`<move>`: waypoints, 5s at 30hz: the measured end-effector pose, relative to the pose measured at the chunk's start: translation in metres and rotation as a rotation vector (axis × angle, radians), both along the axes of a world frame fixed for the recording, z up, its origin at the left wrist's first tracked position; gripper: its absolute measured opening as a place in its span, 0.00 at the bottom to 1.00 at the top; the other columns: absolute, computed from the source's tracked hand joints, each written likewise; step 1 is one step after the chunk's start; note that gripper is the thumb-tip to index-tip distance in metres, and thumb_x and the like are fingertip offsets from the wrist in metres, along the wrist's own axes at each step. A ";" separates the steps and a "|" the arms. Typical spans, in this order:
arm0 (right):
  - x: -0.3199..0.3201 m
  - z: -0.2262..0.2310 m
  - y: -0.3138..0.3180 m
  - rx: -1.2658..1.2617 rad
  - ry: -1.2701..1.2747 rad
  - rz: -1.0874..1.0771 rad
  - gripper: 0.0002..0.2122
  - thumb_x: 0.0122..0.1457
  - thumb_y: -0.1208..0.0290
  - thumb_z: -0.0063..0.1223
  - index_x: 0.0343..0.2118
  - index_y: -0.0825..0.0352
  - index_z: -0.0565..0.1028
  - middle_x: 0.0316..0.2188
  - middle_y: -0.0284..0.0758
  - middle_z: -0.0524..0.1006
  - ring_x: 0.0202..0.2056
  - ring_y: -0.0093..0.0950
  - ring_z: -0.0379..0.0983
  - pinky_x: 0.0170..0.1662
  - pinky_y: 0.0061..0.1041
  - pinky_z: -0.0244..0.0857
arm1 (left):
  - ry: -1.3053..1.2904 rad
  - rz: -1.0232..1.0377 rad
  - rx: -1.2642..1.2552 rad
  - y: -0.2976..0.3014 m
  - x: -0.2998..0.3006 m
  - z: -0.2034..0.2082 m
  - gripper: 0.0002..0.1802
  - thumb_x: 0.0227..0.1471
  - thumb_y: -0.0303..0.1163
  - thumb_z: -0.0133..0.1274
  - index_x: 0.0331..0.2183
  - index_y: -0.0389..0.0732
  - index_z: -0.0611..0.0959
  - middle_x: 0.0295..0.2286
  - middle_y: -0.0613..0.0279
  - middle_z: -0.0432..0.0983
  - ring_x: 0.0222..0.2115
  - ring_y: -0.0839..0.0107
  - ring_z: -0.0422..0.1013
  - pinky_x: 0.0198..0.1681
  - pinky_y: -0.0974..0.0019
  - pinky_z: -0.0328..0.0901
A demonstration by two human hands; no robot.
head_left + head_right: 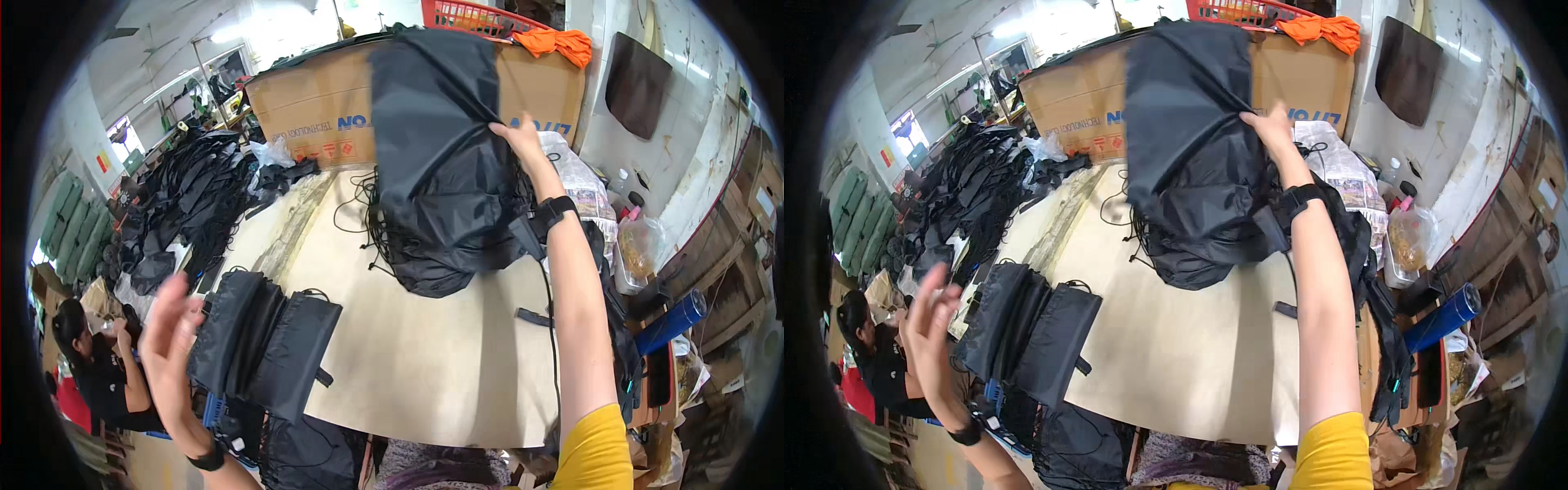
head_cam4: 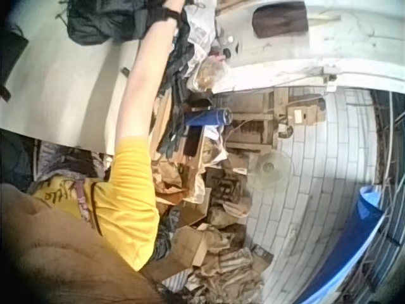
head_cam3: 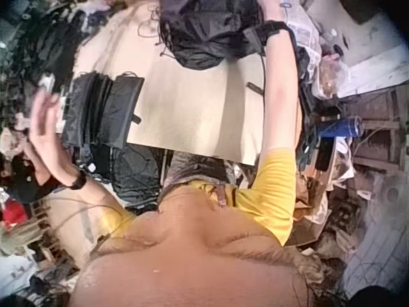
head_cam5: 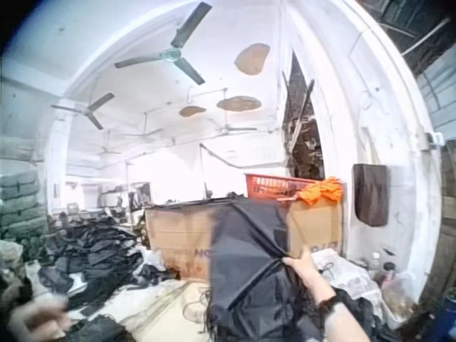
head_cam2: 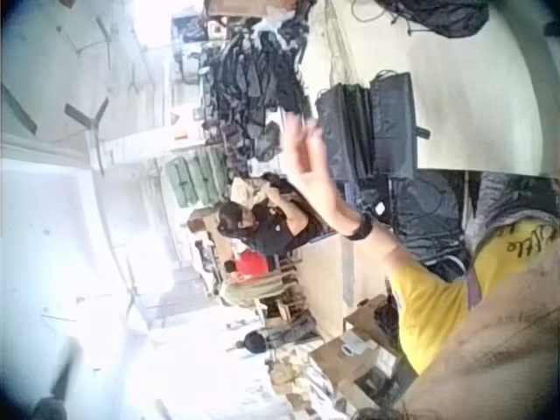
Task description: Folding and stacking black drawstring bags on a workbench in a textile factory setting.
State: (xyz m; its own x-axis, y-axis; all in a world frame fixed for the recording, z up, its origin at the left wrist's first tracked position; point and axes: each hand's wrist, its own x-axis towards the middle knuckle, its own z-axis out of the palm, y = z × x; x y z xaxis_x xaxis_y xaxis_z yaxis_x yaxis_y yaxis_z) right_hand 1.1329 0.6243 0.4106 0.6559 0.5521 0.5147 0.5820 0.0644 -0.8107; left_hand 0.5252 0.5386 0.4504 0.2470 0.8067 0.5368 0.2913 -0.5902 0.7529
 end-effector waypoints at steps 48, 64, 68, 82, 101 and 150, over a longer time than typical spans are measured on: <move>-0.441 -0.220 -0.164 -0.791 -0.840 0.975 0.52 0.42 0.66 0.67 0.63 0.79 0.41 0.66 0.57 0.40 0.68 0.52 0.30 0.66 0.53 0.19 | 0.620 1.331 -1.016 -0.231 -0.240 -0.586 0.39 0.44 0.35 0.60 0.57 0.42 0.65 0.56 0.45 0.59 0.58 0.50 0.56 0.57 0.46 0.56; -0.475 -0.225 -0.154 -0.898 -0.994 0.775 0.52 0.38 0.67 0.64 0.60 0.85 0.42 0.62 0.64 0.40 0.65 0.61 0.32 0.63 0.62 0.23 | 0.656 0.960 -1.021 -0.027 -0.306 -0.617 0.63 0.26 0.54 0.71 0.60 0.37 0.60 0.59 0.52 0.59 0.62 0.60 0.52 0.62 0.49 0.47; -0.478 -0.228 -0.153 -0.877 -0.975 0.814 0.53 0.35 0.67 0.65 0.60 0.84 0.42 0.61 0.65 0.41 0.64 0.63 0.33 0.63 0.63 0.24 | 0.656 1.071 -1.062 -0.011 -0.312 -0.610 0.58 0.23 0.58 0.71 0.54 0.37 0.70 0.46 0.51 0.74 0.50 0.57 0.69 0.58 0.52 0.55; -0.473 -0.226 -0.151 -0.875 -1.001 0.812 0.52 0.35 0.69 0.63 0.60 0.84 0.40 0.61 0.66 0.40 0.64 0.63 0.33 0.62 0.65 0.24 | 0.728 0.438 -0.458 -0.102 -0.191 -0.557 0.09 0.27 0.28 0.60 0.19 0.42 0.77 0.22 0.58 0.71 0.33 0.60 0.70 0.43 0.58 0.60; -0.477 -0.226 -0.152 -0.862 -1.005 0.803 0.52 0.36 0.70 0.62 0.61 0.83 0.39 0.63 0.64 0.39 0.65 0.63 0.35 0.63 0.63 0.27 | 1.072 0.990 -0.837 -0.072 -0.227 -0.594 0.27 0.34 0.48 0.67 0.31 0.43 0.74 0.25 0.61 0.75 0.28 0.63 0.74 0.40 0.59 0.63; -0.489 -0.214 -0.150 -0.985 -0.847 0.794 0.48 0.40 0.63 0.65 0.59 0.86 0.50 0.63 0.63 0.45 0.66 0.58 0.32 0.63 0.64 0.22 | 0.906 0.730 -0.849 -0.078 -0.216 -0.514 0.15 0.37 0.33 0.55 0.33 0.43 0.82 0.26 0.51 0.80 0.30 0.51 0.76 0.35 0.52 0.69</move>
State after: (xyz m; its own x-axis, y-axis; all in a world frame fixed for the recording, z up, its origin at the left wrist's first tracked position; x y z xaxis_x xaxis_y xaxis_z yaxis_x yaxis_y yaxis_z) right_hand 0.6435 0.4738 0.1963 -0.2566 0.9461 -0.1974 0.9592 0.2243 -0.1719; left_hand 0.3091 0.4601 -0.0636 -0.3633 0.8898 -0.2761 0.8869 0.4211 0.1901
